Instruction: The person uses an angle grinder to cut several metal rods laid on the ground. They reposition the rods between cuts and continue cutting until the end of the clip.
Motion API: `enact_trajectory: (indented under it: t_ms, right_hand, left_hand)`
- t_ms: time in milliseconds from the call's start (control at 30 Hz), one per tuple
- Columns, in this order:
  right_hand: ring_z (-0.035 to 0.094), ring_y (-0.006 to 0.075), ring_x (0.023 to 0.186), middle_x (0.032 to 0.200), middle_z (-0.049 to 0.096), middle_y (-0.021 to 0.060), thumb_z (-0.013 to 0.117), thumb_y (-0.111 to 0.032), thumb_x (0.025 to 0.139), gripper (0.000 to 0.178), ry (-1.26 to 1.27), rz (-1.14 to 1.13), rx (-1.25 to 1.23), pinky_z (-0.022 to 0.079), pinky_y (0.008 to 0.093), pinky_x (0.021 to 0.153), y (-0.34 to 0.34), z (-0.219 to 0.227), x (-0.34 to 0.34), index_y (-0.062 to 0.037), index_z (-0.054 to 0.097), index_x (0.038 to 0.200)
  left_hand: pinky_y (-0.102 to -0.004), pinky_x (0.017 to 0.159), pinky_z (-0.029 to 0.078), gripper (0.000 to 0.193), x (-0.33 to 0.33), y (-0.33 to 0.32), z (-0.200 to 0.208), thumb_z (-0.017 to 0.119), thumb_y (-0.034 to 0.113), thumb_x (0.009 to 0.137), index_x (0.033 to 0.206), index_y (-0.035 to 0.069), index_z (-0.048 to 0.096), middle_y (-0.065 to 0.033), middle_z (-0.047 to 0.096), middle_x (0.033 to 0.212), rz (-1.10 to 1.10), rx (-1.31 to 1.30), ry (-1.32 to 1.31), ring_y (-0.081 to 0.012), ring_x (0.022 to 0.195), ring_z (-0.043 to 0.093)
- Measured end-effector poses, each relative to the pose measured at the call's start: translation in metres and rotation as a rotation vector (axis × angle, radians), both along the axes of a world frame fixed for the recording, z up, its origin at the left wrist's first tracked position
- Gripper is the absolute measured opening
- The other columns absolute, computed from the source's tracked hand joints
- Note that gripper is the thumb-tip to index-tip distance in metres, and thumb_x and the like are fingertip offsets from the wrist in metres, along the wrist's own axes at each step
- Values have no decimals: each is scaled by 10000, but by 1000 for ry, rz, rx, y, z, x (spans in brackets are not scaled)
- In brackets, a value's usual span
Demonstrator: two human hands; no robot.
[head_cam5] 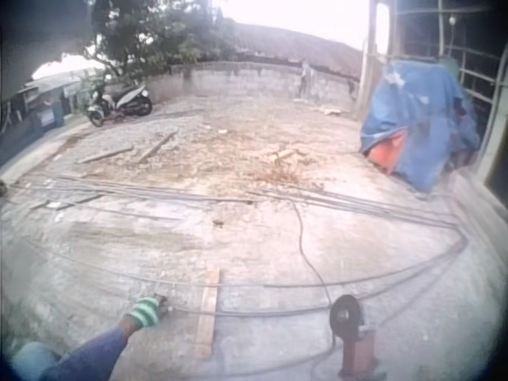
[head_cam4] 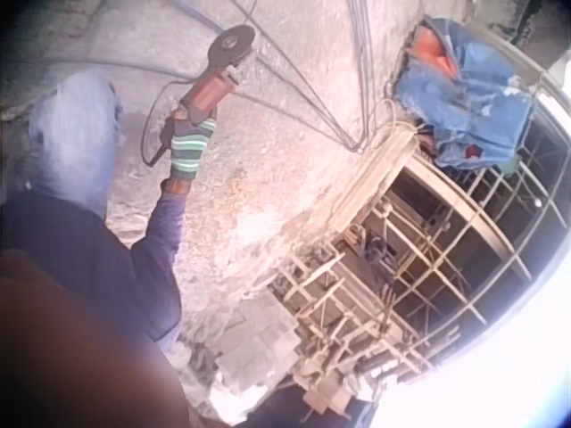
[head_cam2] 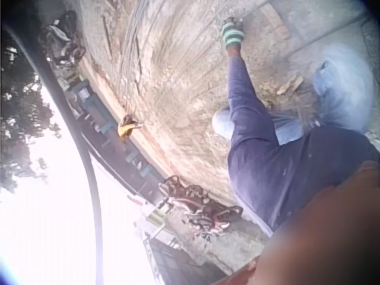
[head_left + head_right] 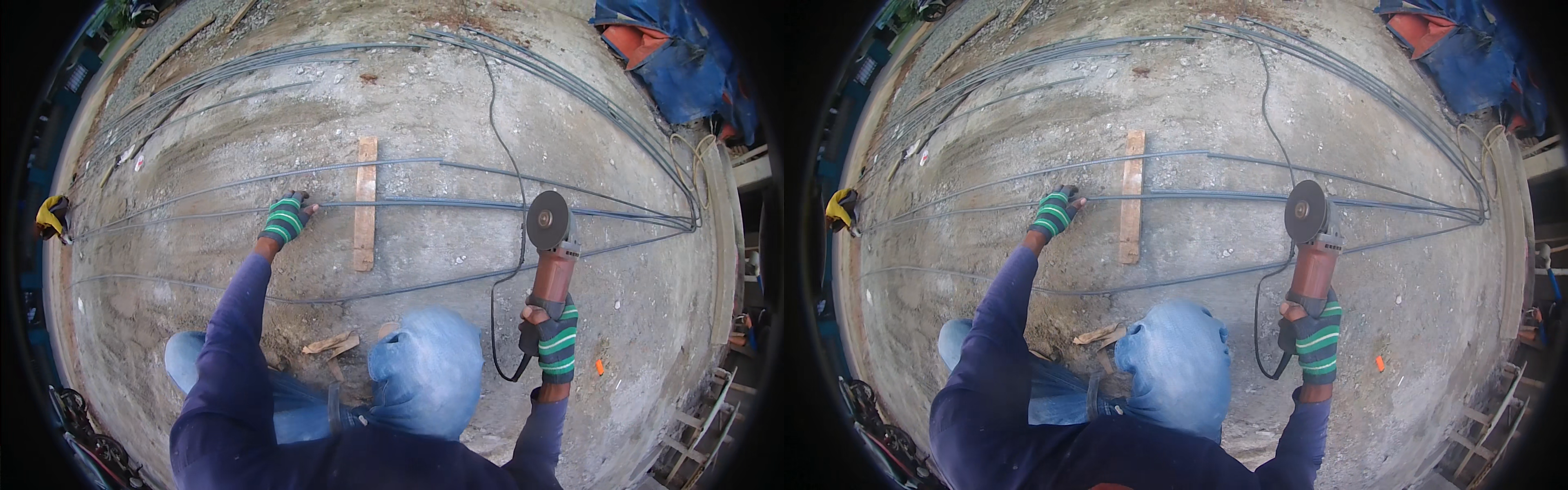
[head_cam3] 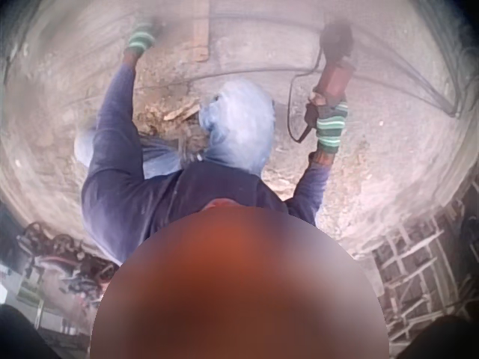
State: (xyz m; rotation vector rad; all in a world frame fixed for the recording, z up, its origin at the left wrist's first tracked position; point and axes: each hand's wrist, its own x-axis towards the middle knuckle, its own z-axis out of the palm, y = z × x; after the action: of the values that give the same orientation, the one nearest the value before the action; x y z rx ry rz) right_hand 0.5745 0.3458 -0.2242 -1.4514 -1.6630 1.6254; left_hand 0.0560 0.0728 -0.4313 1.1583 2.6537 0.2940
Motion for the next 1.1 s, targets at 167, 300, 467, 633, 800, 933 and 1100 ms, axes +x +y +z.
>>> enact_trajectory:
  t_ms: [167,300,467,633,800,933,1100]
  right_hand:
    - [676,180,630,790,691,77,823,-178,784,396,-21,35,-69,566,333,572,-18,-30,-14,-1,631,1083]
    - [677,186,647,828,692,85,815,-147,772,438,-19,-25,-92,563,339,576,-22,-30,-2,-2,607,1129]
    - [686,209,643,807,690,95,808,-210,803,393,-38,-120,-2,587,358,572,-24,-16,13,-11,640,1097]
    - [685,218,628,805,692,98,788,-228,800,410,-61,-180,-23,586,358,572,-23,-11,10,-10,641,1114]
    - [684,218,621,802,691,98,779,-226,800,376,-82,-146,-16,585,354,570,-25,-7,3,1,662,1076]
    - [686,212,629,793,688,92,784,-223,802,374,-39,-135,-14,588,351,574,-31,-4,3,3,663,1075]
    - [685,206,636,803,687,94,788,-212,799,384,-88,-178,4,593,351,579,-35,0,11,6,659,1086]
  left_hand:
    - [-539,942,523,425,-11,-11,-10,634,455,1041,1217,80,727,-204,770,1067,-83,-16,-61,-427,1042,717]
    - [-529,882,527,353,-15,-9,-5,603,405,1063,1035,79,734,-191,757,1004,-156,-38,26,-425,978,712]
    - [-512,825,551,368,-8,-16,6,653,422,1029,977,68,740,-200,751,903,-199,31,0,-432,900,723]
    - [-509,793,560,426,-2,-21,17,720,488,961,919,65,744,-201,749,861,-118,-33,-156,-418,861,731]
    - [-496,778,567,372,-5,-7,18,769,424,895,1006,71,733,-185,733,816,-238,-148,3,-410,803,727]
    - [-509,830,563,399,-14,8,25,800,306,840,1160,90,701,-171,748,971,-399,-283,69,-388,924,729]
    - [-568,1173,410,1002,-30,39,38,912,286,745,1596,131,407,-190,545,1548,-369,-14,506,-387,1430,526]
